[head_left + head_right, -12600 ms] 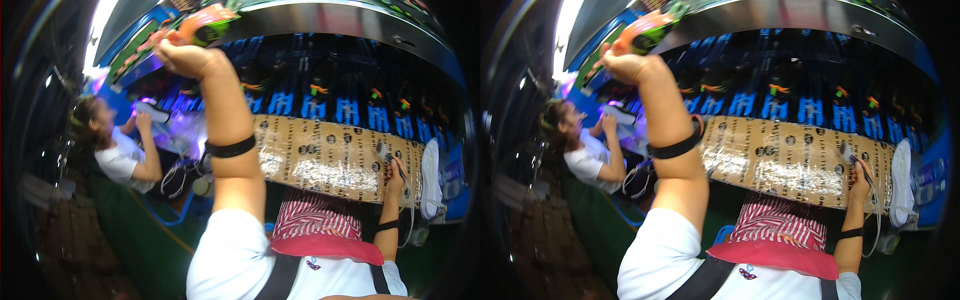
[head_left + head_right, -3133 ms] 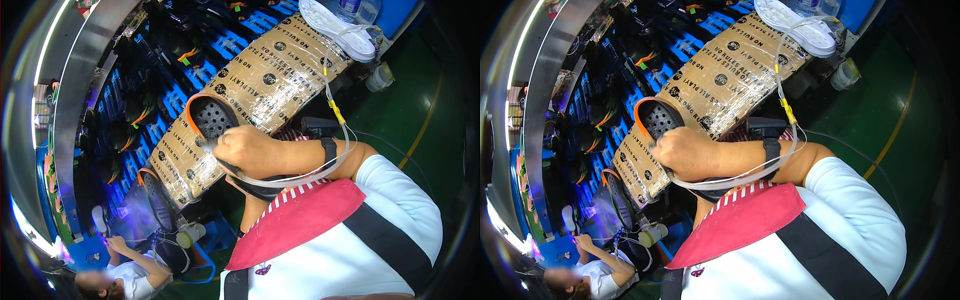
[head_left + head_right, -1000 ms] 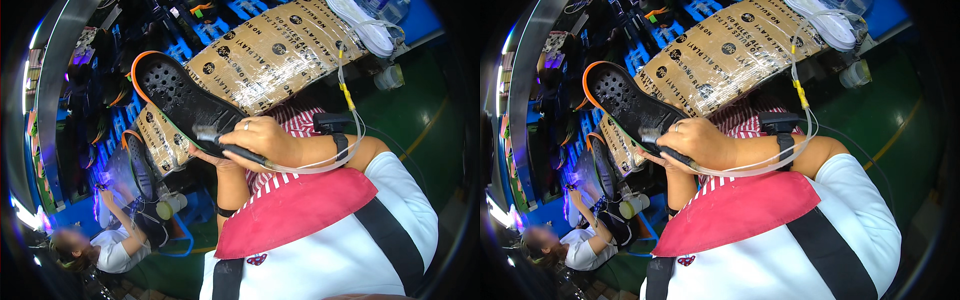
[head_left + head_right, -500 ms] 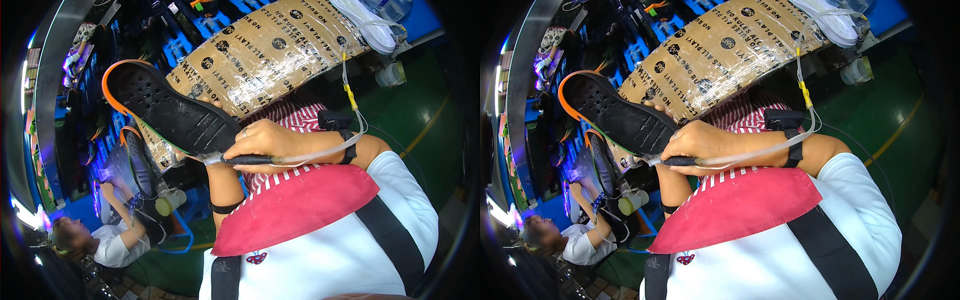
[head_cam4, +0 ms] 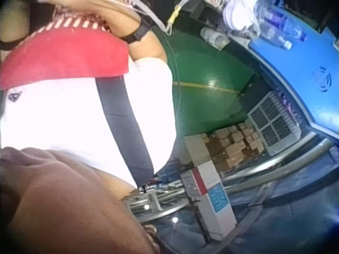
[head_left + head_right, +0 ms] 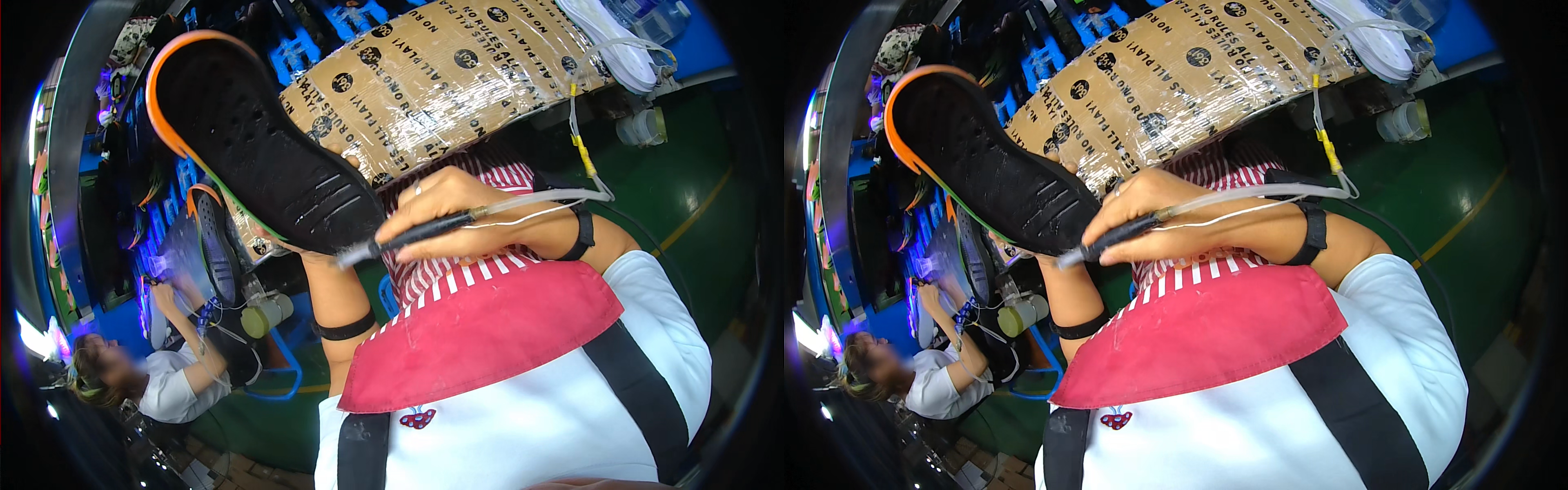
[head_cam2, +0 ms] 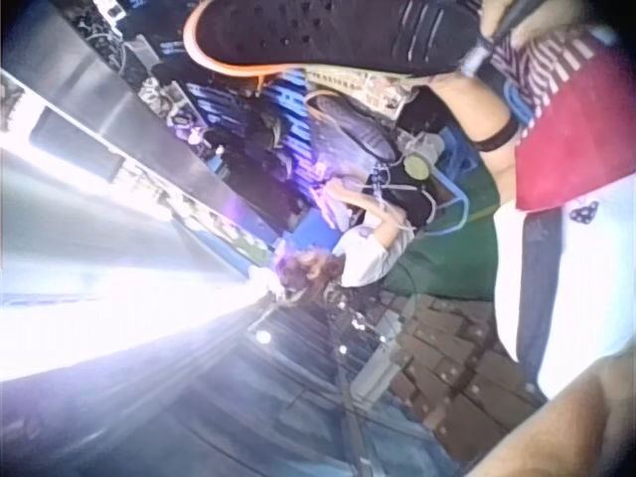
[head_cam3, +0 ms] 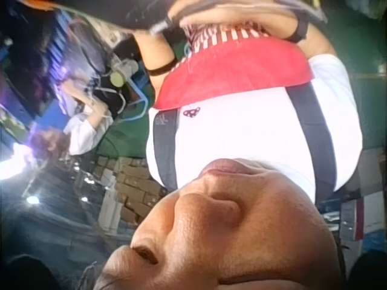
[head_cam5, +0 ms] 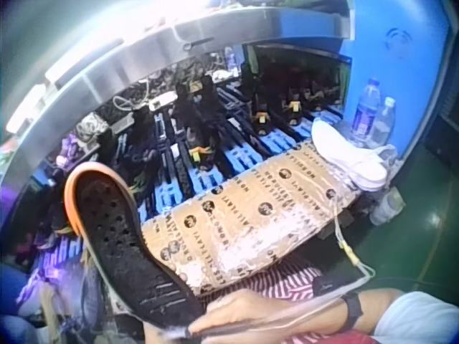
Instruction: The person is applying adhesive or sealant to the edges of shoe soles using a specialized application tool.
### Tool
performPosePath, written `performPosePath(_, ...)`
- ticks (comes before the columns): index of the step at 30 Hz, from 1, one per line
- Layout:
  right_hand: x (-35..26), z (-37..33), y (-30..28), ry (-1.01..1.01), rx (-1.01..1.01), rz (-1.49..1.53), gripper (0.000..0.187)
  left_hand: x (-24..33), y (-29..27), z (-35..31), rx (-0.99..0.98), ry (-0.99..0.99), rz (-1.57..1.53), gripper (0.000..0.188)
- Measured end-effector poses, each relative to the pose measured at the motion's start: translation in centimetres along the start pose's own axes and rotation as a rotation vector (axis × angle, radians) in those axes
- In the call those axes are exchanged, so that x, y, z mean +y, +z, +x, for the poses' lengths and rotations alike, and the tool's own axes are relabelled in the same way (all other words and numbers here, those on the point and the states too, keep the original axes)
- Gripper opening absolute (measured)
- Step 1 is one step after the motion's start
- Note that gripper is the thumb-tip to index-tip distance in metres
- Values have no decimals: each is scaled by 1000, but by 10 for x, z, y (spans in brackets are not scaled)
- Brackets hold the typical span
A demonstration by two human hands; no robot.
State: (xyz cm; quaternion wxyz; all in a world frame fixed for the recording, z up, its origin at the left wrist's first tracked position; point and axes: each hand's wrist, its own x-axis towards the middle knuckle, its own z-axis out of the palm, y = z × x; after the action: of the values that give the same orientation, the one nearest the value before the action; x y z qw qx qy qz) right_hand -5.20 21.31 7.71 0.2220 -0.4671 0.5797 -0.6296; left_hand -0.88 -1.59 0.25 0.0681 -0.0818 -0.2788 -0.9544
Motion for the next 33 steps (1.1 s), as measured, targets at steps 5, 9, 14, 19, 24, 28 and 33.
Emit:
performPosePath(5, 11, -4, 4, -28, -120, -93, 25, 11, -2, 7, 196, 1, 158, 109)
performPosePath(9, 8, -5, 0, 0, -126, 13, 24, 14, 15, 12, 241, -5, 183, 96)
performPosePath(14, 21, -5, 7, -80, -44, -157, 24, 21, 5, 18, 85, -188, 46, 75)
performPosePath(19, 11, -1, -5, -77, -279, -33, 26, 23, 17, 26, 113, -425, 28, 66)
performPosePath(24, 17, -1, -3, -135, -6, -170, 24, 22, 34, 37, 195, -491, 164, 56)
performPosePath(28, 17, -3, -7, -117, -174, -187, 23, 21, 39, 40, 245, -655, 293, 45)
performPosePath(33, 13, 0, -9, -151, -177, -166, 20, 22, 34, 49, 274, -751, 508, 38)
